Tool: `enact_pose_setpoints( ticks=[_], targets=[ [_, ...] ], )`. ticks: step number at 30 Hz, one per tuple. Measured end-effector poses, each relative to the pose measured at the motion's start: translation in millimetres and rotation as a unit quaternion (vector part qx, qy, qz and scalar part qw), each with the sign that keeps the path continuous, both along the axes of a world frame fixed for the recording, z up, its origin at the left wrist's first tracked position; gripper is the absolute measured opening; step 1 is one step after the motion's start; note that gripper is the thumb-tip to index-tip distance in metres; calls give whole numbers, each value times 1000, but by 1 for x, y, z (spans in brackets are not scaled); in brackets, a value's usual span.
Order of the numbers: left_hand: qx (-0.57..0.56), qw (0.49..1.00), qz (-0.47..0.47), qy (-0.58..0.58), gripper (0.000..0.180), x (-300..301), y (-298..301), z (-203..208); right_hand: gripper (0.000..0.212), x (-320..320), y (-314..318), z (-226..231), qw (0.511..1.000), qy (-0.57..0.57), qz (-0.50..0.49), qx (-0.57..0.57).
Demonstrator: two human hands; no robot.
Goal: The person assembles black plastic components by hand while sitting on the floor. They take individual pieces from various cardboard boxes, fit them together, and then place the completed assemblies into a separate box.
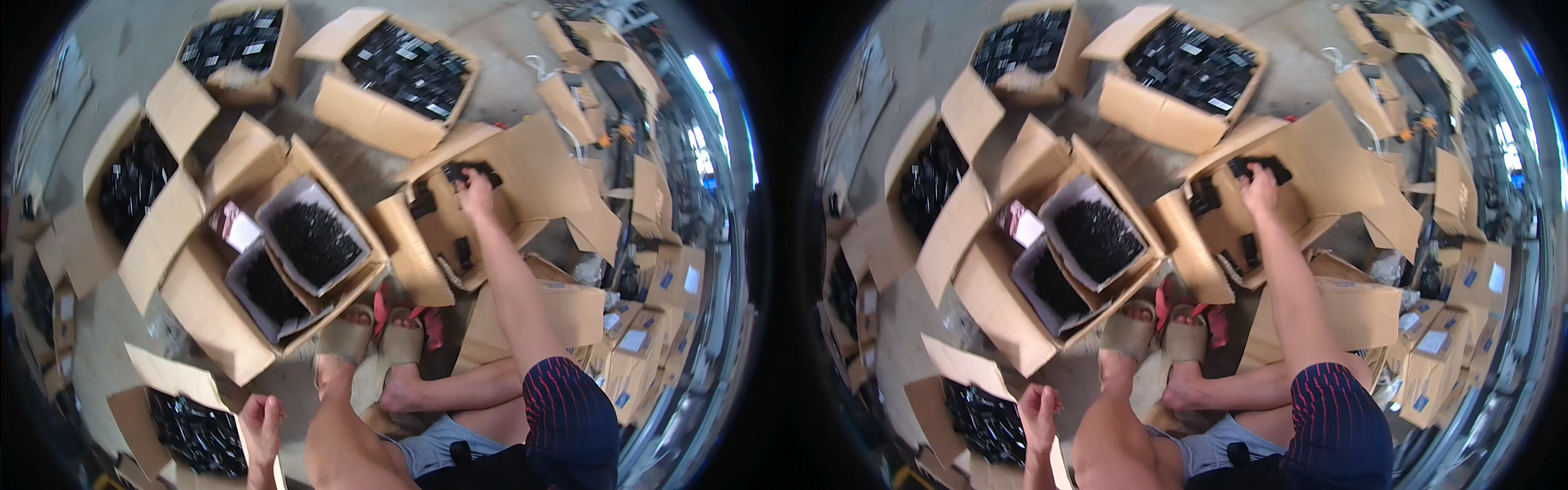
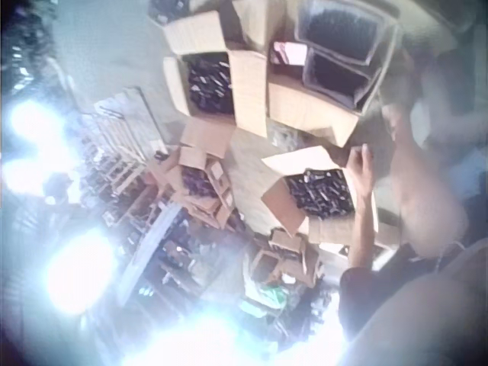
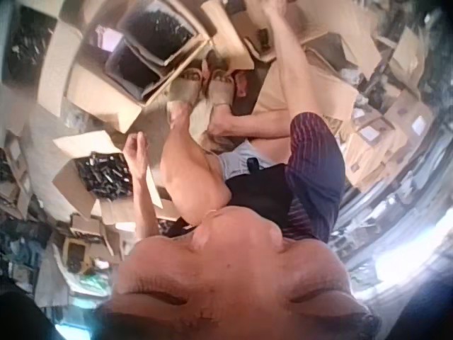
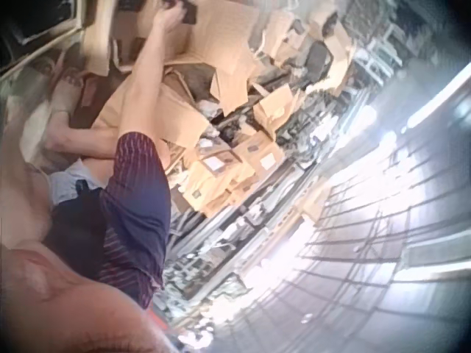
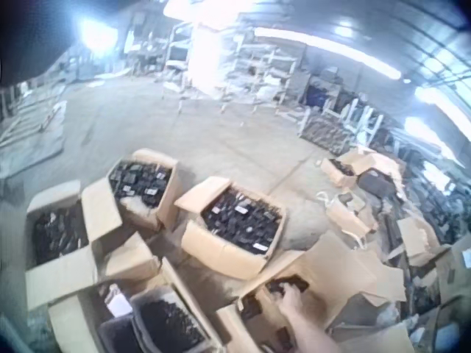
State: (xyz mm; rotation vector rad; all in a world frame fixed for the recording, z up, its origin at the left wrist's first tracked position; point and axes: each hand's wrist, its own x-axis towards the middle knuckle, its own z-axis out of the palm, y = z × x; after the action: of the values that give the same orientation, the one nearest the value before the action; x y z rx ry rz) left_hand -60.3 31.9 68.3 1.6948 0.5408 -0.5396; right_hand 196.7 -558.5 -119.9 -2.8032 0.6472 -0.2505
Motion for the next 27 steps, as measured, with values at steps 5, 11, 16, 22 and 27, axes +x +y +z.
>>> enact_pose_setpoints(
  ticks=[5,11,16,22,27],
  targets=[
    [-8,998,69,11,27,12,-7,5,39,27,29,1,992,81,9,-93],
    [-37,996,84,14,26,20,-25,-7,33,22,44,6,981,120,-1,-155],
    [-113,989,90,-16,25,50,-54,-33,34,12,34,16,980,146,12,-131],
    [-165,982,67,-63,20,94,-101,-46,27,-3,38,25,972,155,62,-163],
    [-77,990,-52,-103,18,112,-95,-39,26,-25,50,21,975,113,-9,-189]
  ],
)
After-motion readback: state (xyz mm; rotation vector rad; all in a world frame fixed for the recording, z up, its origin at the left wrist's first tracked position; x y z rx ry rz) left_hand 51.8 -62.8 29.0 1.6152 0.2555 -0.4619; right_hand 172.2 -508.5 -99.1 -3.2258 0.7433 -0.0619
